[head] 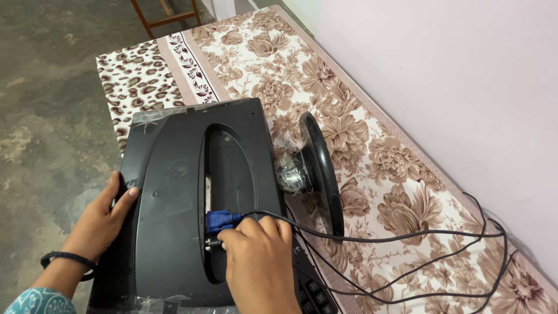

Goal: The person untangles a black power cable and plugs it into the back of a computer monitor. They then plug a blue VGA cable into the monitor and adjust the keyboard and mouse on the table.

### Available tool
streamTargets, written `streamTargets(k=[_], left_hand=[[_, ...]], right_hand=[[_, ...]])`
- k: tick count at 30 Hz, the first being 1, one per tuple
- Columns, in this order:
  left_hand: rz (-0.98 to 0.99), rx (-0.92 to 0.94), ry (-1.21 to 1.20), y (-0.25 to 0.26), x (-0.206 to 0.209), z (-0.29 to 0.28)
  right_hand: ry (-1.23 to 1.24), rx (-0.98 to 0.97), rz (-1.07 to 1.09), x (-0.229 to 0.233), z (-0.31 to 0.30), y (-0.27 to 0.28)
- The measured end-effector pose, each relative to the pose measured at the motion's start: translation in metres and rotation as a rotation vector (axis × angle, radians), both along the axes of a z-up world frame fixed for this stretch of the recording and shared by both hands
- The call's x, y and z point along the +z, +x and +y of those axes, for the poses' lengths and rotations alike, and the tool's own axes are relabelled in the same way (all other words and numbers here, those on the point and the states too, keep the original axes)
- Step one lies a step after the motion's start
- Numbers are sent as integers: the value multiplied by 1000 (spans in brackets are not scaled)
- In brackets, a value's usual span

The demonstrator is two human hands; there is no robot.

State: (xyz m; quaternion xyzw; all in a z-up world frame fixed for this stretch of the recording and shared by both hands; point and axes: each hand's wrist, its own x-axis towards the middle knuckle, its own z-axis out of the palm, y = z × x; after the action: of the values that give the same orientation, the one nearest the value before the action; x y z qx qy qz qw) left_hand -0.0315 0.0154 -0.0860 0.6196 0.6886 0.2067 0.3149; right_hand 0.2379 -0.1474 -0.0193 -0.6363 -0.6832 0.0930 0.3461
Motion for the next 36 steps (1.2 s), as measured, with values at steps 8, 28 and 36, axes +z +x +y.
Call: streamTargets(k=[8,28,36], left_hand=[[47,7,-20,2,10,1],[24,-56,61,0,20,0],[35,-40,42,2,23,0]], right_hand=[[-49,-22,19,7,-1,-1],[-117,15,28,23,-4,19],[-75,18,32,26,-2,13]])
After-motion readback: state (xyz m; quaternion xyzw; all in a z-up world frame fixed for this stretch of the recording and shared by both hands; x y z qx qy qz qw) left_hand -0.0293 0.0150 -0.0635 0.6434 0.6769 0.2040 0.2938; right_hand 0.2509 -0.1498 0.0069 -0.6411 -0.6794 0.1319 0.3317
